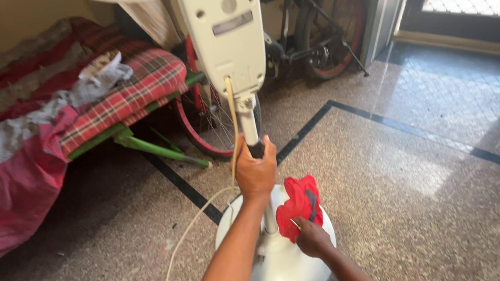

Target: The person wipes the exterior of a standing electric fan using a red cloth. They clean the control panel, the pole, the base, and the rear motor housing, then wipe the front grill and cage. The person also uses a small yellow tool to scrape or clean the grill area.

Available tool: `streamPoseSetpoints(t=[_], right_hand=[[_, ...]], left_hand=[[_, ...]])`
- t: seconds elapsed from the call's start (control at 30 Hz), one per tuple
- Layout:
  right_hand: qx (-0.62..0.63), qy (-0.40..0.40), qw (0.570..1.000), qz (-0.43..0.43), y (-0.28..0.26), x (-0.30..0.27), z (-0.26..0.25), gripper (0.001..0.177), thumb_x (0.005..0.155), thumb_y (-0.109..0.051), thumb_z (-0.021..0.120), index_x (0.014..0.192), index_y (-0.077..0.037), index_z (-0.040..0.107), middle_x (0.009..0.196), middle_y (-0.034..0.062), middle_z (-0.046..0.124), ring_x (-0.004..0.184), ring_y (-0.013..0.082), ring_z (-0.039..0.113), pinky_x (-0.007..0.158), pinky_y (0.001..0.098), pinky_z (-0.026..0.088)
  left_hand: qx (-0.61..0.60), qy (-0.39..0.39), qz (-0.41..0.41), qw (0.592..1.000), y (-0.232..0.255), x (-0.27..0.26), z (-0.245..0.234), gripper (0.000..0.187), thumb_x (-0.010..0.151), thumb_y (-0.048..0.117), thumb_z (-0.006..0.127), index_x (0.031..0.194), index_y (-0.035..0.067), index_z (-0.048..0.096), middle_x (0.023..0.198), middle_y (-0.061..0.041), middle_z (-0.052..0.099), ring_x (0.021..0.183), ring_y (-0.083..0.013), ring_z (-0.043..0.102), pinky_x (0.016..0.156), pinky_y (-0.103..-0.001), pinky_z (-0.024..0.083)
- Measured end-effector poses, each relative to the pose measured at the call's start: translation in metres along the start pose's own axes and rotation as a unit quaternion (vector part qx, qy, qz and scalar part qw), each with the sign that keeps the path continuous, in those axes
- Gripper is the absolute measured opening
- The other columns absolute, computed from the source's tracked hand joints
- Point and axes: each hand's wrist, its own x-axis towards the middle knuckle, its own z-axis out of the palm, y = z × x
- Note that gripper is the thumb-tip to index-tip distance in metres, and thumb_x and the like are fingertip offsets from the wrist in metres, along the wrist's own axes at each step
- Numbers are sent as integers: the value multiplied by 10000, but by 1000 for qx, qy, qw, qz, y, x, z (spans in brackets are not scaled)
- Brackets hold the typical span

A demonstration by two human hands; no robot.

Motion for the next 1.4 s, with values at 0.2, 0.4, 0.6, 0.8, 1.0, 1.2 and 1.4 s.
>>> streamPoseSetpoints(t=[0.2,0.4,0.6,0.8,1.0,1.2,1.4], right_hand=[[-17,34,999,16,-1,-15,-18,671,944,-292,587,1542,-167,309,1418,174,556,1251,384,583,1032,490,465],[-94,79,991,50,-30,-26,-56,671,926,-383,628,1511,-147,397,1561,151,441,1293,337,611,978,446,559],[-76,87,993,39,-44,-16,-72,968,815,-626,710,1573,-207,277,1676,141,202,1427,336,452,1035,455,511],[-153,-32,988,-5,-44,15,-46,996,842,-632,695,1607,-209,218,1684,133,96,1518,340,255,1156,464,377],[-173,-62,975,-122,-15,51,-25,668,913,-487,600,1533,-314,421,1705,70,172,1527,340,260,1152,466,377],[-156,48,958,-235,-37,89,-17,638,864,-384,664,1472,-251,526,1552,138,395,1424,356,388,1101,462,422],[-123,20,932,-339,-57,114,-2,444,817,-314,665,1233,-158,674,1396,58,605,1357,326,502,829,464,570]], left_hand=[[7,45,50,998,-20,-17,8,487,877,252,770,1256,14,578,974,-196,697,887,-371,707,795,-431,549],[73,-53,3,996,-82,-88,9,700,960,113,640,1512,-108,269,1355,-363,513,1228,-510,538,1011,-532,434],[189,-241,-138,942,-149,-210,-28,597,935,104,562,1484,7,347,1483,-236,469,1431,-396,452,1204,-478,346],[344,-353,-117,862,-197,-221,-26,821,943,427,594,1521,-22,223,1613,-279,211,1527,-414,119,1184,-608,77],[380,-414,-61,825,-219,-227,-31,940,937,563,537,1555,-38,162,1659,-255,167,1518,-395,32,1185,-626,-27],[339,-296,52,891,-238,-240,-30,937,903,571,573,1497,-81,259,1555,-280,281,1493,-420,146,1168,-642,32],[328,-296,57,895,-269,-251,-27,975,863,575,633,1477,-94,276,1525,-322,301,1472,-461,163,1133,-679,40]])
